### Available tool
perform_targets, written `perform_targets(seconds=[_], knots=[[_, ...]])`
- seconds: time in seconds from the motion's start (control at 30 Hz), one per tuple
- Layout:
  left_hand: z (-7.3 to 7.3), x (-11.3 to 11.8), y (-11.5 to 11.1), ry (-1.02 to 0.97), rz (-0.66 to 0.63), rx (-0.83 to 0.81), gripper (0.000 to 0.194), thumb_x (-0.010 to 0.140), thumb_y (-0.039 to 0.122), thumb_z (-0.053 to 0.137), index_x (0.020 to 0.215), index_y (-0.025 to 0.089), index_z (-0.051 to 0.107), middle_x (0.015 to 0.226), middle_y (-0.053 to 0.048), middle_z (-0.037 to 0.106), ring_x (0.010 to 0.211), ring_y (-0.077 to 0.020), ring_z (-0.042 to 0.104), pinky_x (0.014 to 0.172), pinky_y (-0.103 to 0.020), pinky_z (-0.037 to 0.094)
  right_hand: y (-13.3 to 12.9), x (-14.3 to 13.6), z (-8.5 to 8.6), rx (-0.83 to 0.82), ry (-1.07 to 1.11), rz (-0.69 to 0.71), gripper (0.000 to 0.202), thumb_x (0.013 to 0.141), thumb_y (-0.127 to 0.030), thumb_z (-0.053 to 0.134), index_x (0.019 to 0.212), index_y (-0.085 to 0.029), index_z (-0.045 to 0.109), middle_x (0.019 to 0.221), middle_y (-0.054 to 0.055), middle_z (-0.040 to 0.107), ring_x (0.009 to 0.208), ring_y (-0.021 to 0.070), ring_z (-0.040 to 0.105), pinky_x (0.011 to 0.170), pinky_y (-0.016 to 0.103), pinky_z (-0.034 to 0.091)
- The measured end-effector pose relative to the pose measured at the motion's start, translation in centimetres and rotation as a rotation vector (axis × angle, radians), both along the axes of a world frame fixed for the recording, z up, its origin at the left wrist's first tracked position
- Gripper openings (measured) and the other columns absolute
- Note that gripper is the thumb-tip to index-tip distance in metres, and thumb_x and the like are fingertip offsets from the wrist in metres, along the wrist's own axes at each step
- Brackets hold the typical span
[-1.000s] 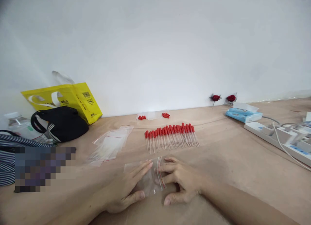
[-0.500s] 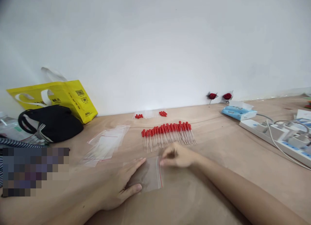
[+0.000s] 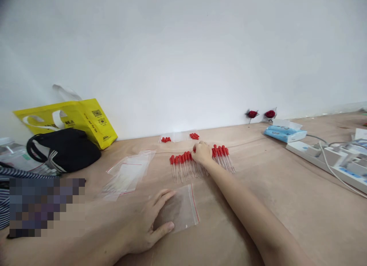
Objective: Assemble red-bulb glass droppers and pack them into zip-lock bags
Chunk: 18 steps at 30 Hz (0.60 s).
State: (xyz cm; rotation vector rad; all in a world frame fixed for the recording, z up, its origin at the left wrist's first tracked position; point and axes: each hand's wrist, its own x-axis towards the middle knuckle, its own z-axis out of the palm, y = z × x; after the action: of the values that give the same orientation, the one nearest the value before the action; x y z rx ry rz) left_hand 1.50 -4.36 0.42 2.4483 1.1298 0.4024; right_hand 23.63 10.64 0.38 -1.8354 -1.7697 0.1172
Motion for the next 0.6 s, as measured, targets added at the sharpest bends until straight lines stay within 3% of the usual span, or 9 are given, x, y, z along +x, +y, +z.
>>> perform_targets(seconds=[0.1, 0.2, 0.33, 0.47, 0.6], knots=[[0.3, 0.1, -0.1, 0.005, 0.025, -0.002, 0.056, 0.076, 0.031, 0.053, 0.128, 0.025, 0.033, 0.131, -0.007, 0.039, 0.118, -0.0268, 0.036, 0.098, -0.045, 0.03, 0.4, 0.4, 0.3, -0.017, 0.085, 0.015, 0.011, 0.067, -0.024, 0.057, 0.07, -0.016, 0.063, 0.088, 0.011, 0.061, 0.087, 0.0238, 0.054, 0.074, 0.032, 0.038], [0.5, -0.3, 0.3, 0.02, -0.032, -0.037, 0.053, 0.079, 0.032, 0.049, 0.129, 0.026, 0.032, 0.133, -0.005, 0.038, 0.121, -0.0268, 0.032, 0.1, -0.047, 0.027, 0.1, 1.8, 1.2, -0.04, 0.212, 0.055, 0.01, 0.069, -0.025, 0.055, 0.07, -0.016, 0.059, 0.074, 0.006, 0.063, 0.072, 0.0182, 0.058, 0.065, 0.028, 0.041], [0.2, -1.0, 0.8, 0.026, -0.068, -0.06, 0.061, 0.076, 0.03, 0.051, 0.132, 0.026, 0.027, 0.135, -0.006, 0.035, 0.123, -0.0282, 0.029, 0.101, -0.049, 0.025, -2.5, 4.5, 2.2, 0.005, 0.401, 0.092, 0.016, 0.078, -0.032, 0.043, 0.076, -0.017, 0.05, 0.068, 0.001, 0.06, 0.06, 0.0114, 0.056, 0.055, 0.022, 0.042], [-0.3, -1.4, 1.0, 0.024, -0.067, -0.064, 0.067, 0.074, 0.031, 0.053, 0.134, 0.026, 0.023, 0.136, -0.007, 0.033, 0.123, -0.029, 0.03, 0.1, -0.048, 0.027, -7.1, 6.1, 1.0, 0.152, 0.896, 0.182, 0.027, 0.074, -0.046, 0.049, 0.075, -0.02, 0.043, 0.056, -0.004, 0.052, 0.05, 0.0095, 0.05, 0.051, 0.022, 0.041], [-0.7, -1.6, 1.1, 0.017, -0.076, -0.034, 0.067, 0.076, 0.032, 0.053, 0.134, 0.027, 0.021, 0.136, -0.007, 0.033, 0.124, -0.0295, 0.029, 0.1, -0.05, 0.027, -10.6, 5.9, -1.1, 0.072, 1.099, 0.21, 0.04, 0.064, -0.057, 0.057, 0.071, -0.019, 0.045, 0.056, -0.003, 0.052, 0.05, 0.0092, 0.048, 0.051, 0.023, 0.039]])
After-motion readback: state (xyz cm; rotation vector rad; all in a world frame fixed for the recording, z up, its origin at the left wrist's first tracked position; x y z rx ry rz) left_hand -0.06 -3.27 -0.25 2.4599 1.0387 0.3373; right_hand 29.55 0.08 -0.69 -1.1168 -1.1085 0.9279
